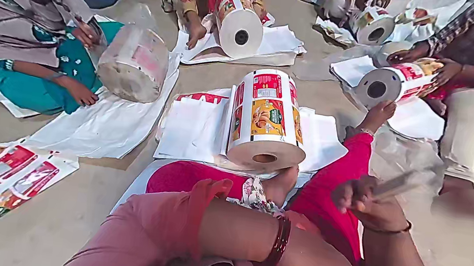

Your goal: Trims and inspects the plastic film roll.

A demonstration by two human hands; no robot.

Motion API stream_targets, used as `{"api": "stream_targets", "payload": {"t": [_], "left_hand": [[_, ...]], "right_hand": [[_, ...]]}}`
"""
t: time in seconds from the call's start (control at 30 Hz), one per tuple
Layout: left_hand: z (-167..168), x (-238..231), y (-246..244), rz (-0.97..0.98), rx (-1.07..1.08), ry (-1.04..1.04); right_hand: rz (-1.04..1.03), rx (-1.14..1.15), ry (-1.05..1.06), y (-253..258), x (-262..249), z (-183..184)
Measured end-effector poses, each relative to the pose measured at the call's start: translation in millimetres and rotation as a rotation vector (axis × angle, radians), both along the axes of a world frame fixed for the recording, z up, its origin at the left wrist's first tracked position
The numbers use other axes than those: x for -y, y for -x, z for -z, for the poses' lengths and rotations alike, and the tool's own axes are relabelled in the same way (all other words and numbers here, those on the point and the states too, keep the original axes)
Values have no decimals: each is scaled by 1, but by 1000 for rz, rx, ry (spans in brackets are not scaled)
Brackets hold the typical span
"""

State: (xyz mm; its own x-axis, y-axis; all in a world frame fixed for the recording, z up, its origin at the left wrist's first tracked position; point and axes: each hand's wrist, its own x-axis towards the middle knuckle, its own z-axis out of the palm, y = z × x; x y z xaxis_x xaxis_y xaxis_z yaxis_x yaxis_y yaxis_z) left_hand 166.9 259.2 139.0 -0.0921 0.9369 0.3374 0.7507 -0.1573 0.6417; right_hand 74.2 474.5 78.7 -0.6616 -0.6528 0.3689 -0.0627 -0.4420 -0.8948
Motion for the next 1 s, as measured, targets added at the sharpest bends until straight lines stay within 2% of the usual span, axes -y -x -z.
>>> {"api": "stream_targets", "payload": {"t": [0.07, 0.13, 0.2, 0.3, 0.37, 0.47, 0.53, 0.6, 0.67, 0.73, 0.83, 0.9, 1.0], "left_hand": [[-14, 3, -2, 7, 52, 169], [-23, 5, -1, -36, 37, 221], [-21, 15, 4, -110, -47, 148], [-12, 58, 41, -289, -82, 74], [6, 92, 69, -566, -129, 19], [58, 130, 104, -1111, -322, -157], [96, 148, 116, -1330, -325, -194], [129, 164, 122, -1412, -283, -146], [149, 177, 127, -1448, -197, -110], [153, 192, 137, -1565, -64, -155], [138, 232, 158, -1881, 180, -154], [145, 271, 171, -2071, 386, 4], [185, 325, 186, -2236, 726, 332]], "right_hand": [[289, 30, -174, 7, 23, -2], [593, -53, -467, 23, 50, -6], [724, -211, -709, 41, 75, -5], [788, -412, -906, 64, 112, -8], [808, -479, -1057, 70, 134, -10], [847, -529, -1258, 77, 155, -14], [841, -535, -1346, 81, 160, -15], [820, -527, -1393, 89, 160, -18], [816, -459, -1344, 98, 150, -20], [862, -348, -1253, 106, 133, -23], [1060, -157, -1131, 121, 94, -16], [1207, -18, -1088, 132, 66, -6], [1307, 96, -1100, 148, 24, 11]]}}
